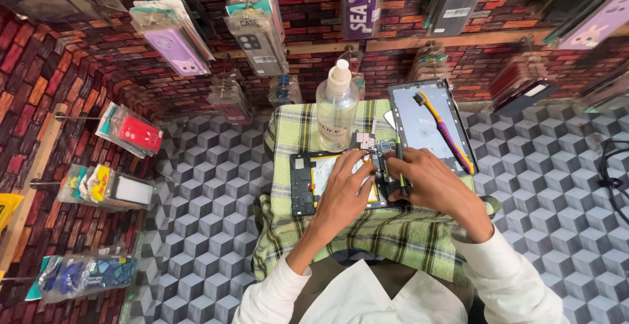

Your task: The person uses a screwdriver to unscrew and remove a metal bracket from the internal frame of a disassembled tablet. The person then places the bracket aside on the work surface.

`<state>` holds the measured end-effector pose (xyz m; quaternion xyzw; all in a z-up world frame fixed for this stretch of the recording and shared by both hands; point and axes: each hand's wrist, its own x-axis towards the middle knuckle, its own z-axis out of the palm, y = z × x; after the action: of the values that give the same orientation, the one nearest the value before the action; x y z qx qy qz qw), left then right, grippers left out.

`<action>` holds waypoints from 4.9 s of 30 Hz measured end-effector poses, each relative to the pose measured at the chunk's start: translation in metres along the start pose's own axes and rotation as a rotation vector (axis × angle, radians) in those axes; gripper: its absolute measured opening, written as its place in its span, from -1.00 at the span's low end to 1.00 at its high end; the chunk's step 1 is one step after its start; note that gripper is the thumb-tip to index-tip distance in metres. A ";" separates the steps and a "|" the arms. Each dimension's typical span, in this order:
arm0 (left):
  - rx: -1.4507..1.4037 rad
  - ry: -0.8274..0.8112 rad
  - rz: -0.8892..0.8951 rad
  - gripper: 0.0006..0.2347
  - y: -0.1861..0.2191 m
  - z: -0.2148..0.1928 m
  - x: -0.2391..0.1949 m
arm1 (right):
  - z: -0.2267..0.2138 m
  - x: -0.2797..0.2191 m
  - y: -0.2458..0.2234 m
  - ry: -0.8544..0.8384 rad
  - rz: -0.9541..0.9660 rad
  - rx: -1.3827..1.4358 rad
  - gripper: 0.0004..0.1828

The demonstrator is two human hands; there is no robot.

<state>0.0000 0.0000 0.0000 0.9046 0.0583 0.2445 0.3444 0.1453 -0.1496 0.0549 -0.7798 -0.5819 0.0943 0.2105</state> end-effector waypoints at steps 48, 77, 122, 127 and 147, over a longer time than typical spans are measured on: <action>-0.042 0.030 0.032 -0.85 0.004 -0.004 0.000 | 0.031 -0.049 0.006 -0.013 0.086 0.179 -0.62; -0.005 -0.026 0.003 -0.80 0.004 -0.001 0.000 | 0.000 -0.022 0.006 -0.086 0.056 0.151 -0.30; -0.236 0.106 -0.033 -0.86 0.003 -0.017 0.009 | 0.050 -0.021 -0.025 0.238 -0.251 0.288 -0.43; -0.192 0.083 -0.006 -0.86 0.001 -0.012 0.007 | 0.017 -0.043 0.019 0.538 -0.017 0.151 -0.57; -0.040 0.039 0.038 -0.82 -0.010 0.002 -0.001 | 0.015 -0.018 0.079 0.525 0.318 -0.159 -0.54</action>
<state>0.0005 0.0067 -0.0082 0.8934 0.0429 0.2696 0.3567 0.2029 -0.1822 0.0054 -0.8726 -0.3841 -0.1244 0.2747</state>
